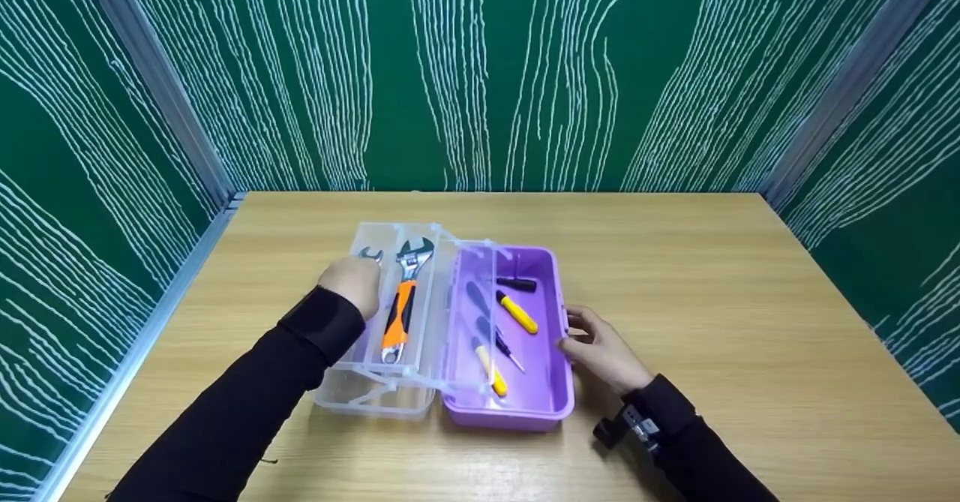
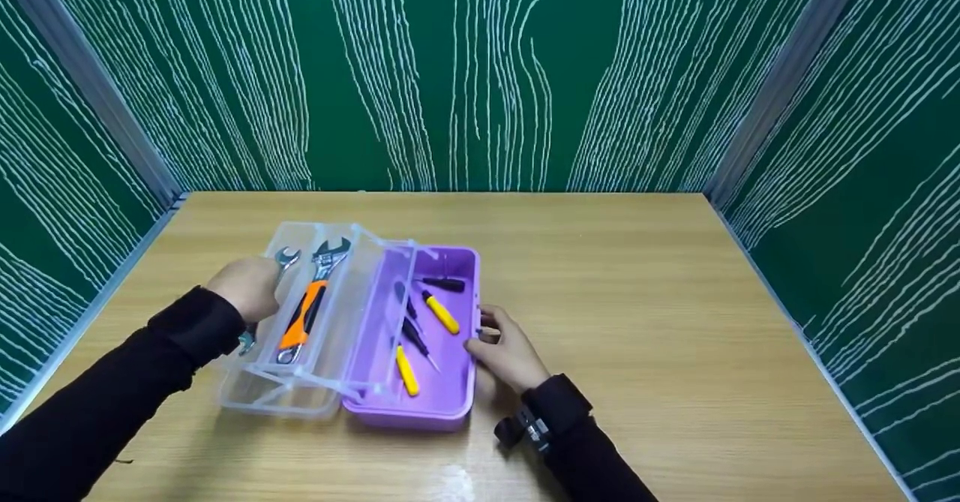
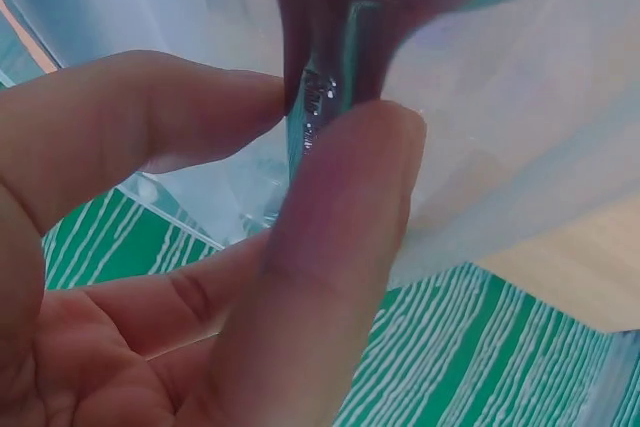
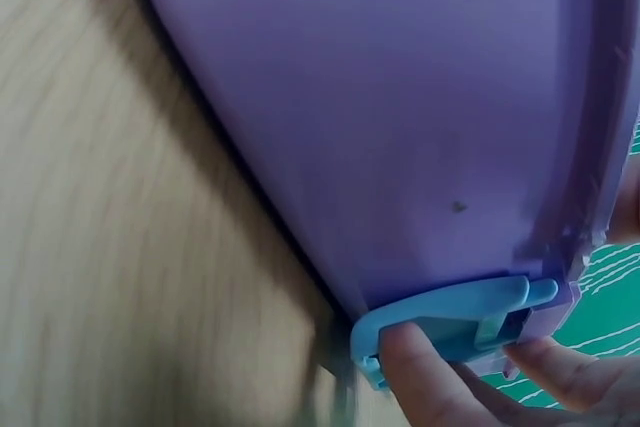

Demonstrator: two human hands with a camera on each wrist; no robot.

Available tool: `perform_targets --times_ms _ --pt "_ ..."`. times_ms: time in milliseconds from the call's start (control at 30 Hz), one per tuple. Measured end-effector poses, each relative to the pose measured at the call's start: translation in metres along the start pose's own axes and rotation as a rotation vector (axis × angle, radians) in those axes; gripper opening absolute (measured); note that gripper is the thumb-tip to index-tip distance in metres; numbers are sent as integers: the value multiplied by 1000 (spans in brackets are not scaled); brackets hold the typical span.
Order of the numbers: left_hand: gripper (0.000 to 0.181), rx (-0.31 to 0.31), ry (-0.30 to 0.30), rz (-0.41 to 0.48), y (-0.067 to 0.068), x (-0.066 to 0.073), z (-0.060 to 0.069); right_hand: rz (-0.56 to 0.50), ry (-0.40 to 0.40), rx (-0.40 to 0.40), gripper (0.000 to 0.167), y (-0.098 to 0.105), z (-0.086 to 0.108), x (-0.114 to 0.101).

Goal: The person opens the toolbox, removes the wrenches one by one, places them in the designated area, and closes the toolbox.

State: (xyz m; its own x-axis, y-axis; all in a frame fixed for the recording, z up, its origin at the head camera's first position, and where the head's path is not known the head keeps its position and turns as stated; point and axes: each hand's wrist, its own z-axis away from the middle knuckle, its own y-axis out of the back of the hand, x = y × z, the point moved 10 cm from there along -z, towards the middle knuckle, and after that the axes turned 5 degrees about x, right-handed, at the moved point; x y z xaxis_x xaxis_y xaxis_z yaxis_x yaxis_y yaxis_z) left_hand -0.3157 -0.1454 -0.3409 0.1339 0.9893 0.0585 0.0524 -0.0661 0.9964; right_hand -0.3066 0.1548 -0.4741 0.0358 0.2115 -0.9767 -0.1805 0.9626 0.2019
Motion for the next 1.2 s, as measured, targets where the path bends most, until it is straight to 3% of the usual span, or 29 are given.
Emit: perform_targets --times_ms 167,567,767,867,1100,1200 --pt "11 -46 12 17 -4 0 0 -7 2 -6 63 0 1 -2" --pt "6 -37 17 88 -3 -5 -2 2 6 -4 63 0 0 -1" --pt "8 -92 65 172 -4 -11 -2 -3 10 -2 64 0 0 -1" --pt "9 -83 71 199 1 -13 -2 3 6 1 63 1 0 0" --pt "22 -91 167 301 8 -26 1 8 -2 -6 63 1 -1 2" --pt "26 -84 180 310 12 -29 1 1 -2 -7 63 0 0 1"
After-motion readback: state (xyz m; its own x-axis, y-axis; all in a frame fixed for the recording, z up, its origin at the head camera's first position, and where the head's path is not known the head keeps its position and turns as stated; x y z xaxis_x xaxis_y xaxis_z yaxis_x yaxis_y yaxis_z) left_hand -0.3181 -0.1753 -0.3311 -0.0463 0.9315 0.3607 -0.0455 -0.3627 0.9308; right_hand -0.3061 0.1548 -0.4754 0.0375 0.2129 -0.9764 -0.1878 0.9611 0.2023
